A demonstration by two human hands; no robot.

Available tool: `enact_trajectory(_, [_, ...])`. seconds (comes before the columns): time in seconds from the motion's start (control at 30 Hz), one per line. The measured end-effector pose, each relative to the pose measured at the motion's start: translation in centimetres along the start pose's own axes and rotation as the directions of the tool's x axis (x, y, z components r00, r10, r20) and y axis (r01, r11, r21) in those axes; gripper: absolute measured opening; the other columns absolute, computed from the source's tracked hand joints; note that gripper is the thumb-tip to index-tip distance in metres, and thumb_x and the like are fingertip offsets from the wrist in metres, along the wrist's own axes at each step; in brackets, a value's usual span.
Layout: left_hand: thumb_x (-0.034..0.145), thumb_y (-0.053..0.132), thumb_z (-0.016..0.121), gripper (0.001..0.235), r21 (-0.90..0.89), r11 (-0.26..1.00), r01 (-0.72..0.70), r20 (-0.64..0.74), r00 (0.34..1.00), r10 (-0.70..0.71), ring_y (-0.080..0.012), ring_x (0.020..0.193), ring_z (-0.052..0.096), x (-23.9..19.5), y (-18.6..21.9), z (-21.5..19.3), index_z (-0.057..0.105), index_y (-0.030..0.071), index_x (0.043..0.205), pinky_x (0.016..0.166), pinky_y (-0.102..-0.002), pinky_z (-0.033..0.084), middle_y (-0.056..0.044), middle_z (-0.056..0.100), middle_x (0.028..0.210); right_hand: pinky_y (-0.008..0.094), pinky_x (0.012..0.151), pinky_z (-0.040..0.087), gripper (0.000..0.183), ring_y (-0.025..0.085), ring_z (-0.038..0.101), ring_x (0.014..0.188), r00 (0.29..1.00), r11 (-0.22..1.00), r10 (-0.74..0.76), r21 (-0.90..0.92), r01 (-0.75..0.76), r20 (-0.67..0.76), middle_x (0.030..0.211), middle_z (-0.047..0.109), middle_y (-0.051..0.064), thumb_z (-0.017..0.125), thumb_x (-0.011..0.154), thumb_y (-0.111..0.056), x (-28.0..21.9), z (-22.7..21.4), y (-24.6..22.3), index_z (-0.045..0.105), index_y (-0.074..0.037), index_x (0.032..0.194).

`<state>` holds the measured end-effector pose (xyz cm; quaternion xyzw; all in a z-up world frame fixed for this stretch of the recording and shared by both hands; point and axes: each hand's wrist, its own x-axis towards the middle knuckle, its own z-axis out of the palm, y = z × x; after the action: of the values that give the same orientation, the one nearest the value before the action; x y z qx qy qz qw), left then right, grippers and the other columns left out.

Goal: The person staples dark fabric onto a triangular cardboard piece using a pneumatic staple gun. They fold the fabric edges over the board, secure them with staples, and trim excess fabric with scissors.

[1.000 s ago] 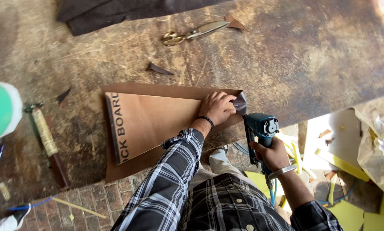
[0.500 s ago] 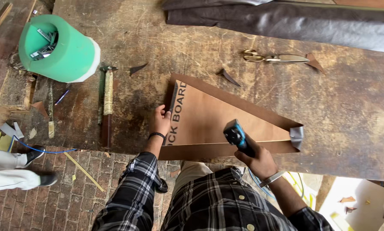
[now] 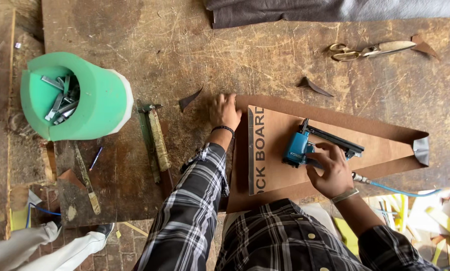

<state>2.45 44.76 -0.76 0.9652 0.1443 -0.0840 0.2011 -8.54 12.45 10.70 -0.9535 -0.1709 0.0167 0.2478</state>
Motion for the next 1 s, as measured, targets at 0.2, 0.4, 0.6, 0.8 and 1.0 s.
enact_trajectory(0.2, [0.099, 0.033, 0.072, 0.019, -0.266, 0.95, 0.164, 0.237, 0.966, -0.101, -0.0249, 0.105, 0.074, 2.0, -0.2, 2.0, 0.071, 0.015, 0.106, 0.091, -0.042, 0.059, -0.007, 0.077, 0.113, 0.045, 0.117, 0.045, 0.045, 0.027, 0.055, 0.135, 0.983, 0.987, -0.11, -0.098, 0.125, 0.15, 0.146, 0.057, 0.009, 0.068, 0.088, -0.018, 7.5, 5.5, -4.3, 0.066, -0.017, 0.133])
enact_trajectory(0.4, [0.086, 0.037, 0.078, 0.022, -0.66, 0.725, 0.198, 0.198, 0.976, -0.087, -0.0225, 0.08, 0.077, 3.0, -0.6, 3.9, 0.08, 0.017, 0.094, 0.071, -0.038, 0.059, -0.005, 0.08, 0.088, 0.049, 0.121, 0.022, 0.103, 0.029, 0.033, 0.145, 0.873, 0.966, 0.139, -0.26, -0.014, 0.468, 0.158, 0.033, 0.01, 0.077, 0.079, -0.053, 14.1, 9.4, -6.6, 0.024, -0.014, 0.159])
enact_trajectory(0.6, [0.086, 0.039, 0.078, 0.028, -0.604, 0.668, 0.434, 0.164, 0.888, -0.429, -0.0263, 0.068, 0.072, 2.9, 1.4, 3.5, 0.082, 0.01, 0.087, 0.064, -0.04, 0.054, -0.013, 0.076, 0.079, 0.049, 0.121, 0.02, 0.102, 0.029, 0.032, 0.148, 0.894, 0.977, 0.069, -0.213, 0.031, 0.443, 0.157, 0.039, 0.009, 0.078, 0.078, -0.052, 13.5, 9.1, -6.0, 0.026, -0.021, 0.16])
enact_trajectory(0.8, [0.078, 0.032, 0.087, 0.028, -0.701, 0.685, 0.2, -0.104, 0.921, -0.375, -0.0262, 0.06, 0.069, 1.4, 2.1, 2.0, 0.078, 0.005, 0.08, 0.059, -0.04, 0.052, -0.013, 0.073, 0.072, 0.05, 0.121, 0.021, 0.099, 0.028, 0.033, 0.147, 0.908, 0.982, 0.044, -0.187, 0.039, 0.417, 0.156, 0.041, 0.009, 0.078, 0.079, -0.05, 13.4, 9.5, -5.8, 0.028, -0.022, 0.159])
enact_trajectory(1.0, [0.085, 0.019, 0.08, 0.008, -0.766, 0.623, 0.159, -0.071, 0.942, -0.327, -0.02, 0.066, 0.072, -2.9, 3.3, 1.0, 0.081, 0.011, 0.085, 0.063, -0.038, 0.057, -0.003, 0.075, 0.074, 0.05, 0.118, 0.028, 0.091, 0.029, 0.04, 0.142, 0.929, 0.991, 0.01, -0.126, 0.04, 0.369, 0.152, 0.045, 0.011, 0.08, 0.074, -0.044, 13.4, 10.2, -5.3, 0.04, -0.017, 0.151])
